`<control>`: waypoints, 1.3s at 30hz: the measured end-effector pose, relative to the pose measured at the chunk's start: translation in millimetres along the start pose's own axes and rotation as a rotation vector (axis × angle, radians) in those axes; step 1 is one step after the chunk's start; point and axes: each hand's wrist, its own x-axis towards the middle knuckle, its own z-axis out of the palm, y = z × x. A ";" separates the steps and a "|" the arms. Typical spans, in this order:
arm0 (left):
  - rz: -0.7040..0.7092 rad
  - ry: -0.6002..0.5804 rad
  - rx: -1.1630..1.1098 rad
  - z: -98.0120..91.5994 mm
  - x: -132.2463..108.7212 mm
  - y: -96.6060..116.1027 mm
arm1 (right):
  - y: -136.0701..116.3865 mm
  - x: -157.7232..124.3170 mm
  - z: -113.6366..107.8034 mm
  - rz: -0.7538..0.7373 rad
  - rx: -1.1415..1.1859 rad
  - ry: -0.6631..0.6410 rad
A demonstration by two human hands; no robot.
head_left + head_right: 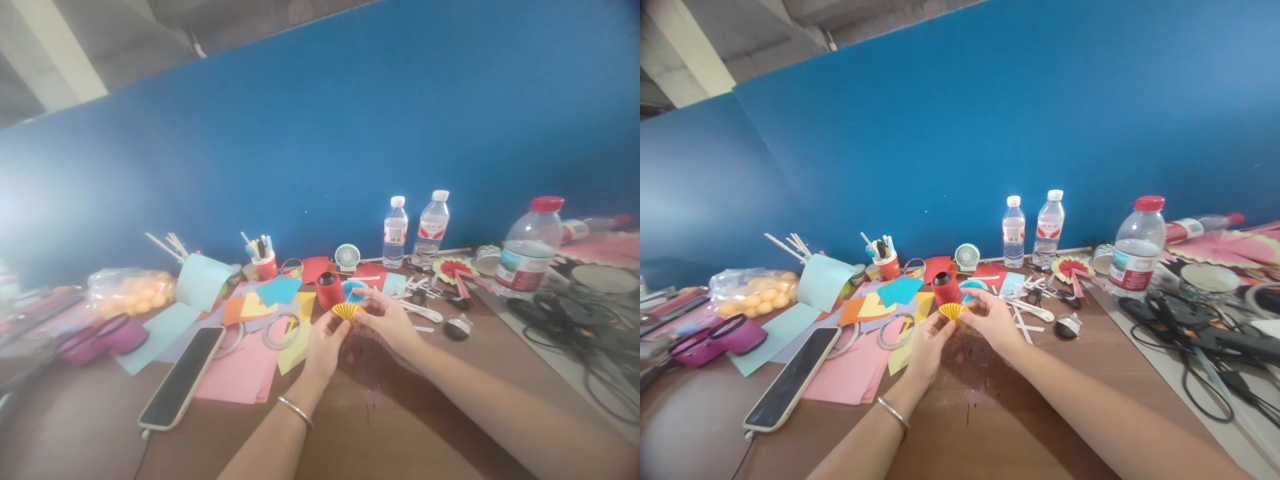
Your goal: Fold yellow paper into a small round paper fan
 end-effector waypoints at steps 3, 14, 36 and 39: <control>-0.001 0.009 -0.014 -1.2 0.8 -1.9 | 1.0 1.9 -2.3 -0.017 -0.024 -0.028; 0.027 -0.011 0.059 -3.3 0.8 -1.8 | -5.0 6.8 -13.6 -0.065 -0.322 -0.063; -0.065 0.153 -0.244 -2.0 1.7 -0.2 | 6.9 6.7 -15.6 -0.083 -0.183 -0.077; -0.097 0.123 -0.402 -2.2 2.1 -0.3 | 9.8 7.9 -13.4 -0.028 -0.003 -0.078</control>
